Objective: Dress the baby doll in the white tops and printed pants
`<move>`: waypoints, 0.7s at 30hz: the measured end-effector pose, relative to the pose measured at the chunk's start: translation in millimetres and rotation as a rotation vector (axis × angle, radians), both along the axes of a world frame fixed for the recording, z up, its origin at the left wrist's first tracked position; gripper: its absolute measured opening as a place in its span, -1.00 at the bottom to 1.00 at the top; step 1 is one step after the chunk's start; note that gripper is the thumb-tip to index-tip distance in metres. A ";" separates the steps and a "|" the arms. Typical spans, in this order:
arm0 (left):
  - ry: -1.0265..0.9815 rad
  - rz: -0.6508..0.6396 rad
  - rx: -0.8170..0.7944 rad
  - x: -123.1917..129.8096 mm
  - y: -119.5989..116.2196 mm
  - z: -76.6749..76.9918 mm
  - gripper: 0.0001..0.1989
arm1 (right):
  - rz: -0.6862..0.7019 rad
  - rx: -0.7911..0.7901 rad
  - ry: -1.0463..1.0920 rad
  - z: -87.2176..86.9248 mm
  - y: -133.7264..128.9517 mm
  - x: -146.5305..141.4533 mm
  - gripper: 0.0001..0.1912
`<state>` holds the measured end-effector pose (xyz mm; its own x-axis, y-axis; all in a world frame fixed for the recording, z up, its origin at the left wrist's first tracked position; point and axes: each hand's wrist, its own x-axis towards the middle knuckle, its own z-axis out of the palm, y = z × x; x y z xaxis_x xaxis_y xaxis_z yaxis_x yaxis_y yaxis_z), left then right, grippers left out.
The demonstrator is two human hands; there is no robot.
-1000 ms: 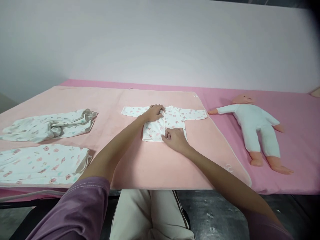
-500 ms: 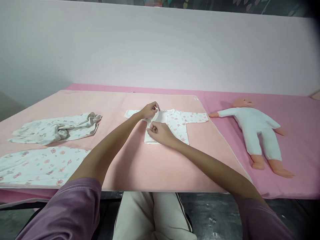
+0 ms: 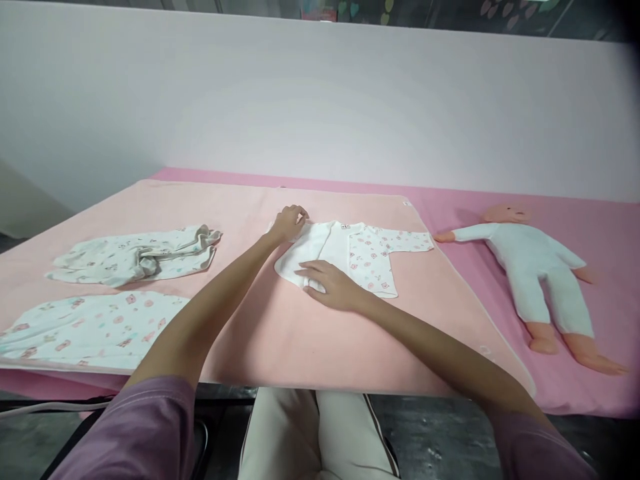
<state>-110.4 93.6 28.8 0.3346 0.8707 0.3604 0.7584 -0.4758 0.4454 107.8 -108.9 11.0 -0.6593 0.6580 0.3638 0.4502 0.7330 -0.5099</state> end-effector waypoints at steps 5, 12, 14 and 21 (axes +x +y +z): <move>0.131 -0.027 -0.036 31.6 -31.3 -13.4 -0.60 | 0.106 -0.044 -0.172 -5.0 -12.9 12.3 -0.36; 0.093 0.073 0.038 44.2 -45.1 -19.8 -0.60 | 0.145 -0.065 -0.220 0.4 -14.2 10.4 -0.27; 0.099 0.007 0.125 44.9 -46.8 -15.4 -0.63 | 0.143 -0.068 -0.209 -0.1 -14.4 10.4 -0.28; 0.195 -0.193 0.111 51.3 -49.7 -15.5 -0.59 | 0.154 -0.081 -0.189 -2.8 -12.9 10.7 -0.28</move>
<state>-59.1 43.9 13.3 0.5626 0.7431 0.3623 0.7154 -0.6572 0.2373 118.6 -121.7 8.2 -0.8056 0.5661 0.1748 0.4291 0.7609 -0.4867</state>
